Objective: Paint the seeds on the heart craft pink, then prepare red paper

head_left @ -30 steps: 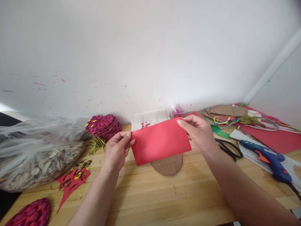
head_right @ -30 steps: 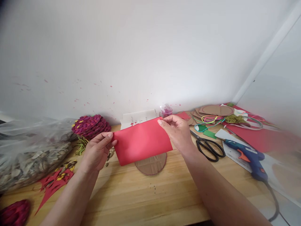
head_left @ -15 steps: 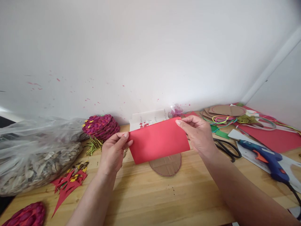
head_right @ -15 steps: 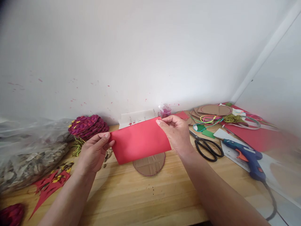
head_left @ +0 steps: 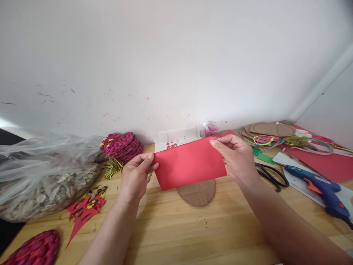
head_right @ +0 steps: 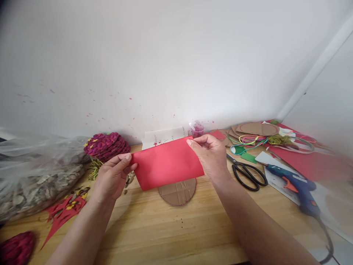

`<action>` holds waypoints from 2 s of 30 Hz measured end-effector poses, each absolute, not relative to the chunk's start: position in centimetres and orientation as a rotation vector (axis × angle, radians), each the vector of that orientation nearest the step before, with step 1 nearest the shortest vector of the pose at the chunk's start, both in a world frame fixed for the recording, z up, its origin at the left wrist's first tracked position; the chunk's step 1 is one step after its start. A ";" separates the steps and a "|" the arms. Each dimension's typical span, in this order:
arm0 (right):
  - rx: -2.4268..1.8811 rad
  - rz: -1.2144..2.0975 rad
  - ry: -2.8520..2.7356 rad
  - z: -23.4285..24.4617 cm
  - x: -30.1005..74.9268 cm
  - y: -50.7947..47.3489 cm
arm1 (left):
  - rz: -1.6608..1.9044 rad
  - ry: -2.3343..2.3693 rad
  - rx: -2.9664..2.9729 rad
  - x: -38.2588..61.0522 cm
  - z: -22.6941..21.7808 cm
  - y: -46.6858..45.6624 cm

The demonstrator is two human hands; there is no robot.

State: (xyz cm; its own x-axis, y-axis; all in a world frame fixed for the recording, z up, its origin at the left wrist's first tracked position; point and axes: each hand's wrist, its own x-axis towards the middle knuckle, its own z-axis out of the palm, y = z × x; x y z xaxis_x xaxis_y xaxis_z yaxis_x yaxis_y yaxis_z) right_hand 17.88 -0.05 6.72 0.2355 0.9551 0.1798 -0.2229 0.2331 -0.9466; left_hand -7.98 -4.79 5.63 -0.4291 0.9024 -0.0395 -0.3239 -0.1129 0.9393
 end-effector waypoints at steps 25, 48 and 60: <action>-1.011 0.988 -1.003 6.4 17.9 0.1 | 1.661 1.282 0.817 -8.3 5.6 -4.7; -0.878 1.087 -1.015 6.4 18.0 0.2 | 1.740 1.312 0.911 -8.9 4.8 -4.6; -0.952 1.230 -0.924 7.1 18.0 -0.1 | 1.742 1.321 0.902 -8.9 4.8 -4.6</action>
State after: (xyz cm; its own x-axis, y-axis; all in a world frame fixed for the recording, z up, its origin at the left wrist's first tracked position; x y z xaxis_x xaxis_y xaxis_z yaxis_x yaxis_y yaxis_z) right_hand 17.97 -0.13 7.14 0.1059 0.9929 0.0539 -0.3283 0.0861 -0.9406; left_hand -8.92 -4.58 4.84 -0.4642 0.8811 0.0901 -0.1514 -0.1792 0.9721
